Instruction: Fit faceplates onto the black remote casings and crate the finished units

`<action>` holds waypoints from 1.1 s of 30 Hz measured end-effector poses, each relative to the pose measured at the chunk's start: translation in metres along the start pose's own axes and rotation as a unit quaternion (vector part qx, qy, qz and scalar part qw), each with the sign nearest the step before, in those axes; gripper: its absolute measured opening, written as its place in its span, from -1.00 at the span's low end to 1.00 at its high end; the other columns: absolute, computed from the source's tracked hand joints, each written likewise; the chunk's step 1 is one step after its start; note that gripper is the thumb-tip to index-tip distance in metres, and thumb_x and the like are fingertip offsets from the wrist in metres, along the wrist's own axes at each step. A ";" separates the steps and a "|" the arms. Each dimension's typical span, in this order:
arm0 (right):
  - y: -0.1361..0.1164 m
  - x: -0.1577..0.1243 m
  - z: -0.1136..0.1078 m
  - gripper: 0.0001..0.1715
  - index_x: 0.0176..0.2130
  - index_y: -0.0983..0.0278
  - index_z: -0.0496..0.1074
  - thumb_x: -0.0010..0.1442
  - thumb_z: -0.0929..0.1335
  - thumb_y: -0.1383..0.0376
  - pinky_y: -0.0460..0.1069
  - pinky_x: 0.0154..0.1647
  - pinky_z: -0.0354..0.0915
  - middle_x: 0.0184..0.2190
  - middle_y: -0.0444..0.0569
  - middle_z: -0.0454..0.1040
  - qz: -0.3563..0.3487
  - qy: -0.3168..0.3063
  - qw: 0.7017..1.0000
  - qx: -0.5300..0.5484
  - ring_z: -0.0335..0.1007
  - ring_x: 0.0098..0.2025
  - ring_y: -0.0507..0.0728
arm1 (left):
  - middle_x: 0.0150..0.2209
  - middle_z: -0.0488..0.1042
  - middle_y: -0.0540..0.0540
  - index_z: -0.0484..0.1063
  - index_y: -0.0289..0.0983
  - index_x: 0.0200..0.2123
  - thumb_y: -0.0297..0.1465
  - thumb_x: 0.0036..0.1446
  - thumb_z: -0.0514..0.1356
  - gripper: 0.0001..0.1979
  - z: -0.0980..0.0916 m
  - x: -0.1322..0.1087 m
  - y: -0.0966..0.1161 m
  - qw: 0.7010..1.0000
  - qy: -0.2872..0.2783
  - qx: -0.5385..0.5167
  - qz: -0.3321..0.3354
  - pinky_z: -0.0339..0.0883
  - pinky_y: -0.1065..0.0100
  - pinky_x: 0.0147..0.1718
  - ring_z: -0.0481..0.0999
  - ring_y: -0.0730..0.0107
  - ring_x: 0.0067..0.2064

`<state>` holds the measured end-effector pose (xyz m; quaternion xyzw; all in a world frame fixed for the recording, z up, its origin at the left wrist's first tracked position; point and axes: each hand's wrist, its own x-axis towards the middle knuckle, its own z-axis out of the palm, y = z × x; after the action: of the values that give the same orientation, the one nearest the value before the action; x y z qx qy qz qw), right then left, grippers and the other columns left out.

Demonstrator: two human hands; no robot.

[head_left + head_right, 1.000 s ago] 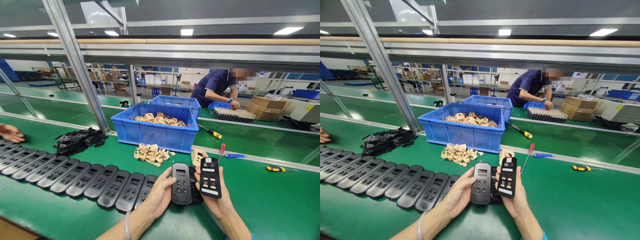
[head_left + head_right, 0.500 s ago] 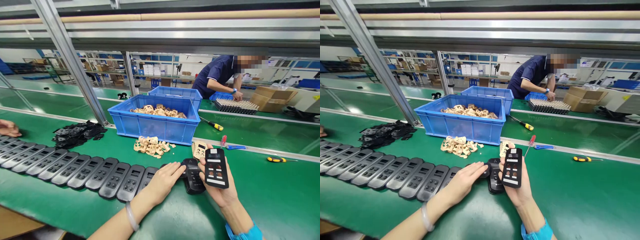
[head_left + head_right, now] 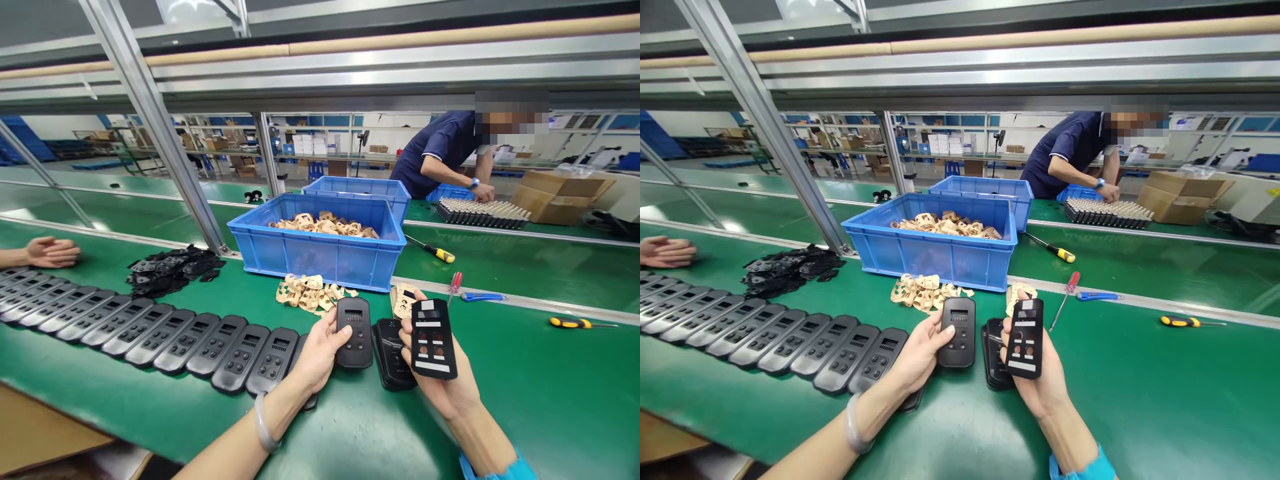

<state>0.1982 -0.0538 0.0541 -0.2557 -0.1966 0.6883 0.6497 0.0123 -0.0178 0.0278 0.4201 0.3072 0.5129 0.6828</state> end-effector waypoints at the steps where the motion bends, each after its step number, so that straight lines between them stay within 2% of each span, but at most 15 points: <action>1: 0.001 0.000 -0.001 -0.40 0.09 0.02 0.34 0.04 0.43 0.28 -0.22 -0.56 0.23 -0.42 -0.14 0.37 0.003 0.006 1.000 -0.007 0.17 -0.52 -0.05 | -0.01 0.50 -0.24 0.38 -0.33 0.05 -0.36 0.03 0.32 -0.51 0.001 -0.001 0.001 0.999 -0.009 -0.025 -0.028 0.33 0.22 -0.01 0.48 0.14 0.00; 4: 0.005 0.001 -0.003 -0.39 0.06 0.02 0.35 0.01 0.48 0.28 -0.24 -0.60 0.20 -0.43 -0.19 0.33 -0.001 0.034 0.998 -0.053 0.12 -0.55 -0.09 | -0.11 0.54 -0.25 0.41 -0.37 0.01 -0.37 0.01 0.34 -0.54 0.005 -0.005 0.004 0.994 -0.025 -0.066 -0.083 0.38 0.26 -0.11 0.53 0.16 -0.10; 8: 0.012 0.001 -0.006 -0.40 0.05 0.08 0.37 0.01 0.51 0.17 -0.26 -0.73 0.08 -0.51 -0.26 0.21 -0.007 0.062 0.985 -0.162 -0.05 -0.65 -0.14 | -0.16 0.56 -0.23 0.43 -0.37 -0.01 -0.39 0.06 0.30 -0.60 0.010 -0.010 0.005 0.988 -0.034 -0.098 -0.117 0.37 0.35 -0.17 0.54 0.25 -0.18; 11: 0.017 0.000 -0.005 -0.42 0.04 0.15 0.39 0.04 0.48 0.09 -0.22 -0.76 0.12 -0.54 -0.28 0.13 -0.041 0.050 0.954 -0.292 -0.03 -0.69 -0.15 | -0.19 0.56 -0.22 0.45 -0.39 -0.03 -0.39 0.13 0.25 -0.66 0.013 -0.013 0.004 0.983 -0.033 -0.119 -0.133 0.35 0.38 -0.18 0.53 0.31 -0.21; 16: 0.022 -0.002 -0.007 -0.43 0.09 0.21 0.35 0.14 0.39 0.08 -0.16 -0.72 0.20 -0.53 -0.25 0.17 -0.058 0.013 0.894 -0.444 0.16 -0.72 -0.11 | -0.22 0.56 -0.23 0.44 -0.40 -0.02 -0.36 0.18 0.19 -0.67 0.017 -0.016 0.001 0.980 -0.036 -0.130 -0.148 0.34 0.36 -0.20 0.52 0.32 -0.23; 22: 0.025 -0.003 -0.013 -0.47 0.11 0.17 0.34 0.18 0.36 0.09 -0.15 -0.73 0.20 -0.48 -0.23 0.14 -0.070 -0.010 0.873 -0.483 0.19 -0.70 -0.10 | -0.22 0.55 -0.22 0.42 -0.37 0.01 -0.37 0.21 0.15 -0.68 0.017 -0.018 -0.003 0.976 -0.051 -0.142 -0.158 0.33 0.36 -0.24 0.52 0.31 -0.24; 28: 0.022 -0.002 -0.012 -0.49 0.10 0.18 0.36 0.18 0.36 0.10 -0.17 -0.73 0.19 -0.44 -0.23 0.14 -0.048 -0.010 0.885 -0.463 0.17 -0.72 -0.14 | -0.20 0.54 -0.25 0.40 -0.40 0.01 -0.39 0.25 0.10 -0.69 0.018 -0.016 -0.001 0.976 -0.042 -0.131 -0.166 0.33 0.35 -0.20 0.51 0.32 -0.24; 33: 0.027 -0.001 -0.016 -0.52 0.09 0.12 0.36 0.19 0.36 0.12 -0.17 -0.75 0.19 -0.38 -0.22 0.12 -0.078 -0.018 0.876 -0.476 0.22 -0.71 -0.14 | -0.18 0.54 -0.24 0.40 -0.39 0.02 -0.40 0.24 0.11 -0.69 0.017 -0.017 -0.002 0.976 -0.048 -0.141 -0.156 0.33 0.35 -0.19 0.51 0.30 -0.19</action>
<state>0.1862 -0.0577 0.0249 -0.5053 -0.5319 0.4630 0.4974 0.0227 -0.0389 0.0337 0.2904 0.2601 0.4170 0.8210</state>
